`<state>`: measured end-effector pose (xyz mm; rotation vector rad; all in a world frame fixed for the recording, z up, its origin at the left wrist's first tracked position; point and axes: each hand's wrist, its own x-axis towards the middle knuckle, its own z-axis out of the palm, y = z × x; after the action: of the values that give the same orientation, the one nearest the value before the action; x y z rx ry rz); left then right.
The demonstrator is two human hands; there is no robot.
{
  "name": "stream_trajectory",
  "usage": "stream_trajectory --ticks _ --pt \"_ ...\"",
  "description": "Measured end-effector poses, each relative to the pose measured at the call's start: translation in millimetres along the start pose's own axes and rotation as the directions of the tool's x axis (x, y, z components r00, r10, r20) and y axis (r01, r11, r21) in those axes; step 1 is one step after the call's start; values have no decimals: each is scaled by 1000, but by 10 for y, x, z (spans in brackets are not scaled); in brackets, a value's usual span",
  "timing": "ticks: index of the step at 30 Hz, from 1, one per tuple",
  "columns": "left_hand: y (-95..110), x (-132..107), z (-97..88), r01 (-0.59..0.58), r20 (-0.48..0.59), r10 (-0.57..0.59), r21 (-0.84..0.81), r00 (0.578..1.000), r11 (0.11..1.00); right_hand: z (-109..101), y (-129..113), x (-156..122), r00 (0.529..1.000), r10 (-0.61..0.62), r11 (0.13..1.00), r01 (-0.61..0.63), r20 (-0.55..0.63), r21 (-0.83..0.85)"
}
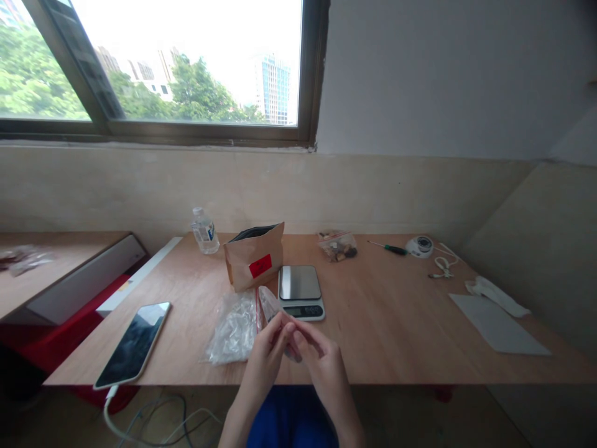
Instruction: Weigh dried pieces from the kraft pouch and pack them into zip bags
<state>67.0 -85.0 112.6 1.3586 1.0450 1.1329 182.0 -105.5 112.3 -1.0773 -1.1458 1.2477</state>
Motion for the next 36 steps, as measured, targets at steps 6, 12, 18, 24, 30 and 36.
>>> stream_trajectory --ticks 6,12,18,24,30,36 --pt "-21 21 24 -38 50 37 25 998 999 -63 22 49 997 -21 998 16 -72 -69" --pt "-8 46 -21 -15 3 15 100 1000 995 33 51 115 980 -140 970 107 -141 -218" --pt "-41 93 -36 -75 -125 106 233 987 970 -101 17 586 897 -196 967 108 -396 -232" --pt "-133 258 -224 -110 -93 109 -11 990 994 -244 -299 994 904 -270 960 225 -332 -169" --pt "-351 648 -533 -17 121 38 -169 992 986 -86 -264 1262 977 -214 963 212 5 -164" --pt "-678 899 -601 -74 58 86 -176 995 982 31 -222 1325 844 -532 701 486 72 -523"
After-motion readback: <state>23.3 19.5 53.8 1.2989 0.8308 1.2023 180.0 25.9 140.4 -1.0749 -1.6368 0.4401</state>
